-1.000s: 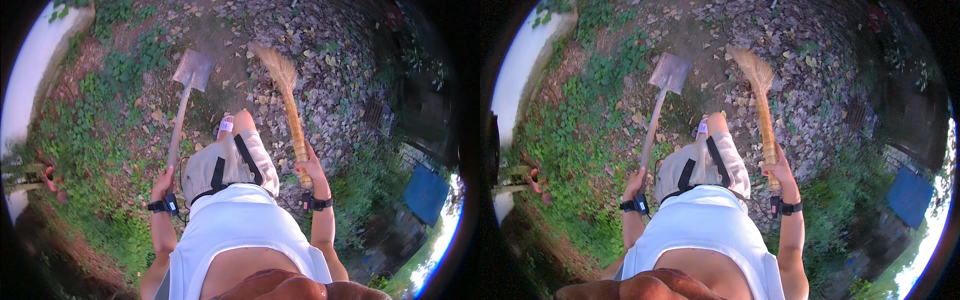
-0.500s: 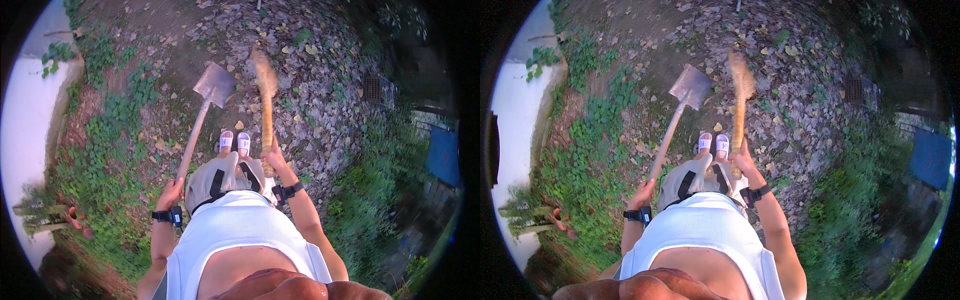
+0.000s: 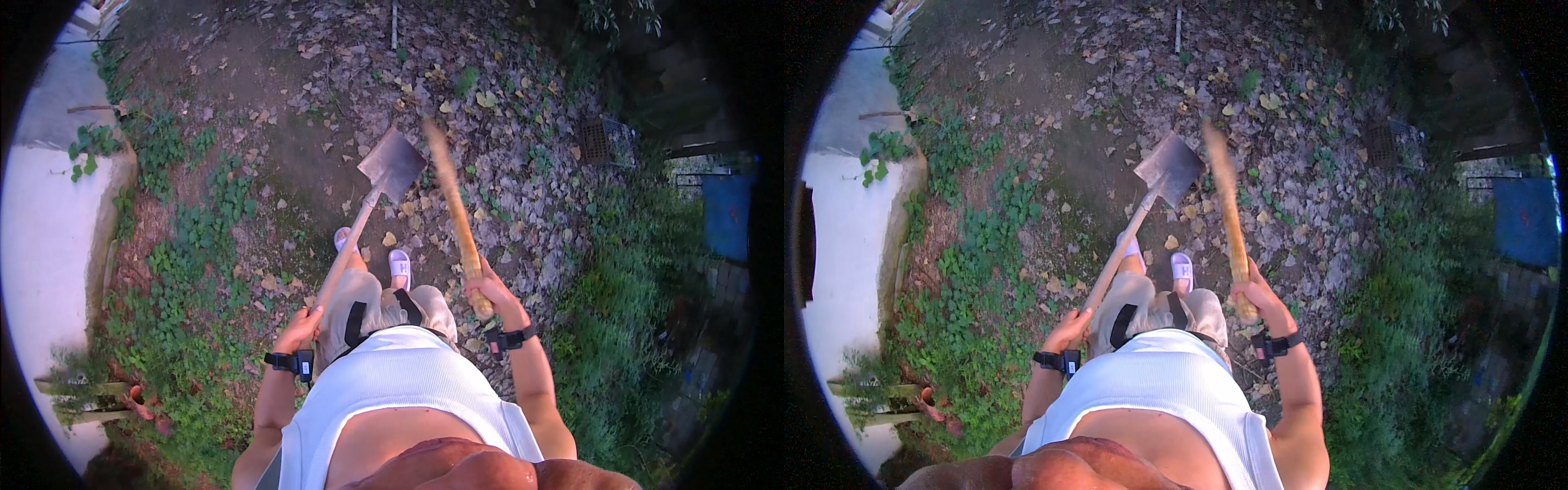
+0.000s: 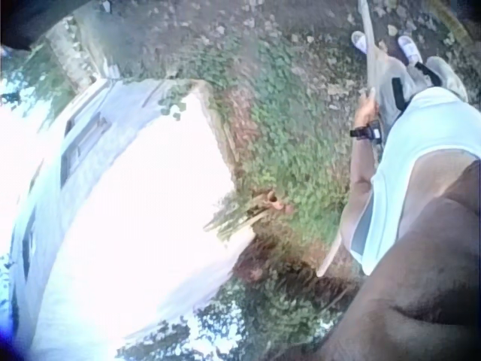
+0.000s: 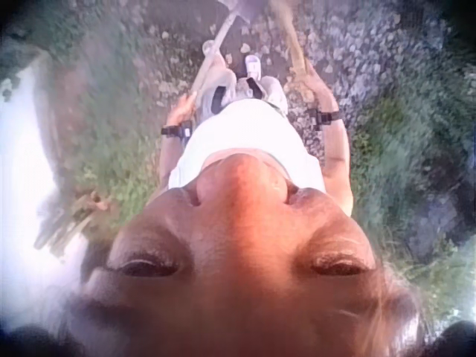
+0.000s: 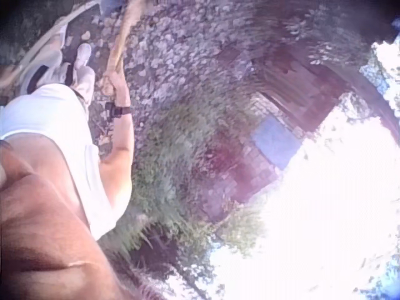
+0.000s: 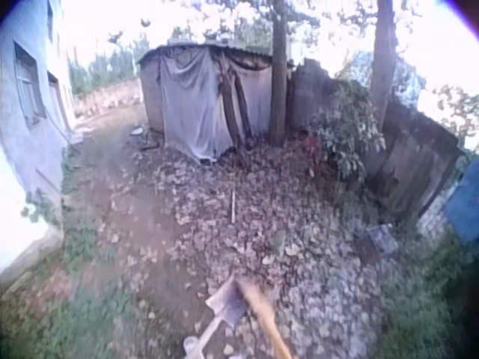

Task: The person sweeps dry leaves and debris into a pile using a broom, collects them with a shovel while walking along a path, and then carries the tools through a doorway into a room.

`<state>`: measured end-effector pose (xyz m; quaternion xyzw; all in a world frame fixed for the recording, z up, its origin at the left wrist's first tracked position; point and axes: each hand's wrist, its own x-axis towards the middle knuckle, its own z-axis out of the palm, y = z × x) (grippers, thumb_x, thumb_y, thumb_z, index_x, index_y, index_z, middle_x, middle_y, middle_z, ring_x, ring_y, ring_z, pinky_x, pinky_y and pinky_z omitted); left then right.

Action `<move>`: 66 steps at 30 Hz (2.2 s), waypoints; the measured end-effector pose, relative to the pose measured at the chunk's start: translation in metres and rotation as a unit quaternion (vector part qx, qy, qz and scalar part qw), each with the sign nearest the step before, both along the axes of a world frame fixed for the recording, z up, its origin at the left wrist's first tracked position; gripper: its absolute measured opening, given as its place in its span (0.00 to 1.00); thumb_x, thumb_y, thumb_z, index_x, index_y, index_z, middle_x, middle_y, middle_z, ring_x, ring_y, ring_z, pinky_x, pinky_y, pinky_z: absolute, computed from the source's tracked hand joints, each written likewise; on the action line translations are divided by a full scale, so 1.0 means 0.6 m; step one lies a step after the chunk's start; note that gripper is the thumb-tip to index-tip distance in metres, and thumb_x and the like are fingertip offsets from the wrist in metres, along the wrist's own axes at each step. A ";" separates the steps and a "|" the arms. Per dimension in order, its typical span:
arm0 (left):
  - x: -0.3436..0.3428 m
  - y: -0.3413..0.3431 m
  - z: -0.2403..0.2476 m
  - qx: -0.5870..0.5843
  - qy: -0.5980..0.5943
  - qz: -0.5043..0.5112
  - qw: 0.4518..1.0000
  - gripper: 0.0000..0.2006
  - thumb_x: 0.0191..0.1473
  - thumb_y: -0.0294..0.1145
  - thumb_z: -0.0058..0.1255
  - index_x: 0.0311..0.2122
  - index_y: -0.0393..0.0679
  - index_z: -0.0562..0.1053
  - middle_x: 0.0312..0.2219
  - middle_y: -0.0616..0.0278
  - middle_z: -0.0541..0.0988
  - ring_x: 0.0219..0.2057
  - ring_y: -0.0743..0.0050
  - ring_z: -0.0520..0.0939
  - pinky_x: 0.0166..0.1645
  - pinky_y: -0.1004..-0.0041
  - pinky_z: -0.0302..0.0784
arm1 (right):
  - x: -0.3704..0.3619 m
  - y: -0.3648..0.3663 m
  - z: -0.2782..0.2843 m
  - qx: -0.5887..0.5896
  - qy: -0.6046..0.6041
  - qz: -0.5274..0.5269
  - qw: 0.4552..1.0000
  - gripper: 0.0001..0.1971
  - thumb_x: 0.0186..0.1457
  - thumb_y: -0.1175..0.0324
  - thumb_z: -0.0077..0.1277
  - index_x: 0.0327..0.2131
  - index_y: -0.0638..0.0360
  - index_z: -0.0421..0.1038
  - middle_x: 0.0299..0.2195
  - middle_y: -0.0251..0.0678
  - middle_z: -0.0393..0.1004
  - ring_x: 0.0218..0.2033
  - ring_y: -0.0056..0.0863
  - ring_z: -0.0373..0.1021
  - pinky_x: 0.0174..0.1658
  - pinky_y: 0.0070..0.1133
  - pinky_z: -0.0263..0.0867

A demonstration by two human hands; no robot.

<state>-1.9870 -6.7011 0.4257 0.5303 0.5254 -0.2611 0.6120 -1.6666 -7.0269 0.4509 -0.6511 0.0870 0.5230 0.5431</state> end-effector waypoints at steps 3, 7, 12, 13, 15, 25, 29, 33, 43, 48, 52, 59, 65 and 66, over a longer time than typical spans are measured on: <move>0.000 0.052 -0.015 -0.005 -0.004 -0.002 1.000 0.21 0.57 0.53 0.46 0.34 0.42 0.66 0.21 0.68 0.70 0.19 0.81 0.70 0.23 0.76 0.67 | 0.052 0.038 0.018 0.016 0.078 -0.005 0.997 0.40 0.45 0.81 0.46 0.62 0.47 0.44 0.28 0.37 0.67 0.19 0.23 0.65 0.20 0.20 0.65; -0.014 0.140 -0.032 -0.031 -0.016 0.009 0.999 0.19 0.58 0.50 0.45 0.35 0.41 0.66 0.20 0.68 0.69 0.18 0.81 0.69 0.22 0.76 0.65 | 0.067 0.165 0.053 0.325 0.404 -0.370 0.771 0.30 0.49 0.80 0.44 0.57 0.49 0.52 0.35 0.42 0.62 0.26 0.22 0.65 0.24 0.18 0.68; -0.032 0.297 -0.049 -0.019 -0.012 0.023 0.999 0.20 0.58 0.49 0.45 0.37 0.38 0.68 0.22 0.67 0.71 0.19 0.79 0.70 0.23 0.75 0.67 | 0.078 0.450 0.111 0.331 0.188 -0.328 0.865 0.20 0.50 0.76 0.47 0.48 0.58 0.57 0.30 0.36 0.65 0.26 0.21 0.67 0.27 0.16 0.71; -0.043 0.322 -0.053 -0.003 -0.011 0.035 0.999 0.20 0.58 0.49 0.45 0.37 0.38 0.69 0.22 0.67 0.71 0.19 0.79 0.70 0.23 0.75 0.67 | 0.097 0.500 0.134 0.367 0.217 -0.348 0.835 0.18 0.50 0.75 0.47 0.45 0.62 0.57 0.29 0.35 0.65 0.26 0.20 0.67 0.28 0.15 0.71; -0.046 0.386 -0.048 0.013 -0.018 0.055 0.998 0.20 0.58 0.50 0.45 0.37 0.38 0.69 0.21 0.67 0.71 0.18 0.78 0.70 0.23 0.75 0.67 | 0.130 0.589 0.178 0.402 0.251 -0.361 0.803 0.15 0.51 0.75 0.47 0.41 0.67 0.57 0.30 0.36 0.66 0.26 0.19 0.68 0.31 0.15 0.72; 0.009 0.709 -0.032 0.010 -0.005 0.166 0.986 0.21 0.56 0.54 0.46 0.35 0.41 0.68 0.23 0.67 0.70 0.18 0.77 0.71 0.22 0.74 0.68 | 0.212 0.889 0.162 0.409 0.430 -0.367 0.717 0.19 0.48 0.76 0.48 0.43 0.73 0.56 0.30 0.38 0.63 0.29 0.25 0.69 0.35 0.18 0.72; 0.084 0.841 -0.048 0.003 -0.016 0.224 0.974 0.22 0.56 0.54 0.46 0.34 0.40 0.67 0.22 0.66 0.71 0.18 0.77 0.71 0.21 0.74 0.68 | 0.284 1.021 0.090 0.346 0.445 -0.381 0.733 0.18 0.48 0.74 0.49 0.42 0.74 0.57 0.31 0.39 0.64 0.30 0.25 0.69 0.36 0.18 0.73; 0.158 0.976 -0.075 0.101 0.014 0.194 0.976 0.22 0.56 0.55 0.45 0.29 0.42 0.70 0.18 0.67 0.71 0.17 0.76 0.71 0.20 0.73 0.65 | 0.393 1.204 0.037 0.317 0.428 -0.392 0.750 0.13 0.46 0.75 0.49 0.36 0.74 0.63 0.29 0.38 0.68 0.29 0.24 0.69 0.35 0.16 0.73; 0.332 1.293 -0.037 0.011 0.007 0.369 0.929 0.21 0.56 0.55 0.44 0.31 0.44 0.68 0.15 0.65 0.71 0.13 0.74 0.71 0.17 0.72 0.66 | 0.658 1.723 0.074 0.244 0.469 -0.267 0.806 0.13 0.46 0.75 0.50 0.35 0.71 0.62 0.27 0.36 0.67 0.28 0.24 0.69 0.36 0.16 0.73; 0.445 1.497 -0.042 -0.003 0.038 0.426 0.904 0.21 0.57 0.54 0.43 0.28 0.43 0.67 0.14 0.64 0.71 0.11 0.72 0.70 0.15 0.71 0.65 | 0.789 1.976 0.045 0.259 0.467 -0.244 0.810 0.11 0.46 0.76 0.50 0.34 0.70 0.63 0.28 0.37 0.67 0.29 0.25 0.69 0.35 0.16 0.72; 0.509 1.703 -0.052 0.028 0.076 0.355 0.931 0.24 0.57 0.54 0.41 0.22 0.43 0.66 0.12 0.63 0.70 0.10 0.70 0.70 0.13 0.70 0.63 | 0.877 2.186 0.052 0.260 0.486 -0.262 0.792 0.09 0.46 0.76 0.49 0.32 0.69 0.62 0.28 0.36 0.66 0.29 0.25 0.69 0.35 0.17 0.73; 0.628 2.084 -0.020 -0.004 0.042 0.410 0.911 0.21 0.57 0.51 0.44 0.24 0.42 0.67 0.12 0.64 0.70 0.09 0.73 0.70 0.13 0.73 0.63 | 1.009 2.503 0.086 0.288 0.453 -0.296 0.790 0.10 0.47 0.76 0.49 0.34 0.70 0.63 0.30 0.38 0.67 0.30 0.25 0.69 0.36 0.18 0.72; 0.744 2.409 -0.044 -0.033 0.006 0.420 0.907 0.17 0.53 0.47 0.53 0.25 0.44 0.67 0.13 0.66 0.70 0.10 0.76 0.70 0.13 0.74 0.65 | 1.125 2.769 0.054 0.281 0.430 -0.318 0.797 0.10 0.48 0.76 0.48 0.35 0.70 0.63 0.28 0.37 0.67 0.30 0.25 0.69 0.35 0.19 0.72; 0.763 2.463 -0.055 -0.033 0.008 0.421 0.906 0.17 0.53 0.47 0.53 0.25 0.44 0.67 0.13 0.66 0.70 0.10 0.76 0.70 0.13 0.74 0.65 | 1.149 2.822 0.049 0.273 0.437 -0.328 0.792 0.11 0.48 0.75 0.49 0.34 0.70 0.62 0.29 0.37 0.67 0.30 0.25 0.69 0.35 0.18 0.72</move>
